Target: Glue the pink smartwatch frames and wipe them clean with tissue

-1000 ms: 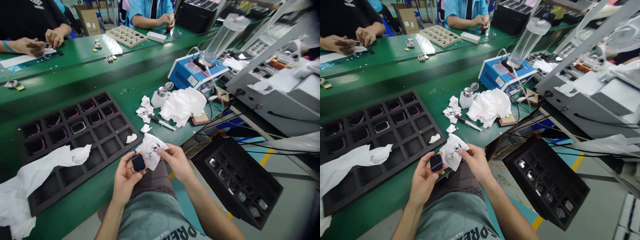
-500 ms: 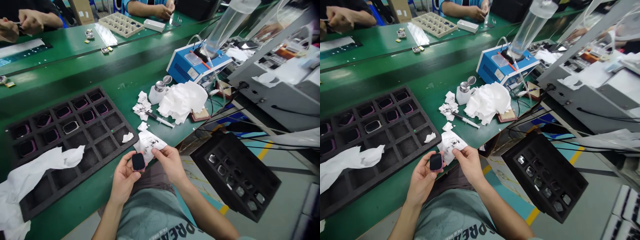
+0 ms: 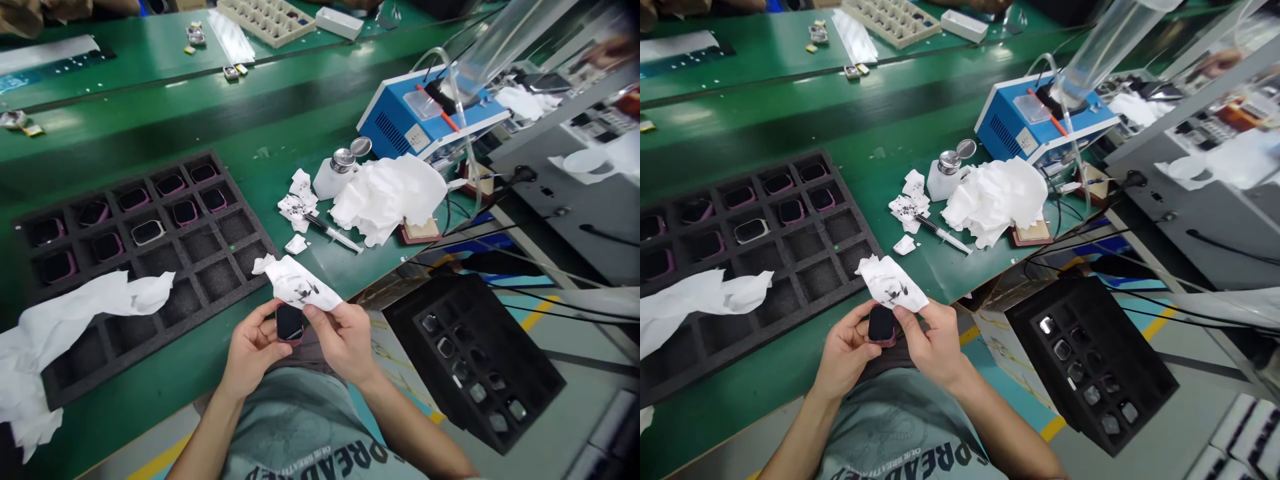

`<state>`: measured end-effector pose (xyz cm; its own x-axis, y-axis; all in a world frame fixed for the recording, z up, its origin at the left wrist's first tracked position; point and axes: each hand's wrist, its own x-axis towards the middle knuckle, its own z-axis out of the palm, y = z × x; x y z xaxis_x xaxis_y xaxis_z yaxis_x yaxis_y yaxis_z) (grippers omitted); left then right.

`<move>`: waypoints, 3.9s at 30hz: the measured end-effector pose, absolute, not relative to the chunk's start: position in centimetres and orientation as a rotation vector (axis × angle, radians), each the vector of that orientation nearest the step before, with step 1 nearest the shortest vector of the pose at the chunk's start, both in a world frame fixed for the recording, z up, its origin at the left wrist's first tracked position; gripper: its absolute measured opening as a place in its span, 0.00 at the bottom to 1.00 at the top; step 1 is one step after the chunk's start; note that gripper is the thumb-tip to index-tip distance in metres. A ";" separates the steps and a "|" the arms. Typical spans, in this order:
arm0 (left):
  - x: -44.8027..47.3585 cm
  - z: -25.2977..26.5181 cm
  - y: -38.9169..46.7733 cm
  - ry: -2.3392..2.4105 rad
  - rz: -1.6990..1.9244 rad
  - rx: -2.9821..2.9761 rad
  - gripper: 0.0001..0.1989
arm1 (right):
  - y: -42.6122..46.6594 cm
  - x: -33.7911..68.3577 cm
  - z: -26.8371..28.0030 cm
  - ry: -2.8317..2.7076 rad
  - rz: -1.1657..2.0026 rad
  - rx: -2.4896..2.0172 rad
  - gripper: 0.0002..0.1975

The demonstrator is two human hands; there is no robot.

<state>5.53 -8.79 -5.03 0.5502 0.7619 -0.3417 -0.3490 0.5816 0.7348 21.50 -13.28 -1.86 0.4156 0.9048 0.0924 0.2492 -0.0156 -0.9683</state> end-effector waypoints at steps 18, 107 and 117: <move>5.8 -5.2 -10.0 0.814 0.823 0.635 0.34 | -14.4 20.0 -2.4 -1.220 0.509 -1.745 0.13; 6.0 -4.8 -9.6 0.827 0.731 0.921 0.30 | -12.6 22.1 -3.1 -1.269 0.661 -1.574 0.11; 5.9 -4.4 -9.4 0.775 0.704 0.915 0.23 | -12.7 22.6 -3.8 -1.361 0.736 -1.561 0.12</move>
<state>5.90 -9.39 -4.38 0.5345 0.7991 -0.2753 -0.1971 0.4346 0.8788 22.59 -12.71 -3.80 0.2137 0.9689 0.1244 0.4267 0.0219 -0.9041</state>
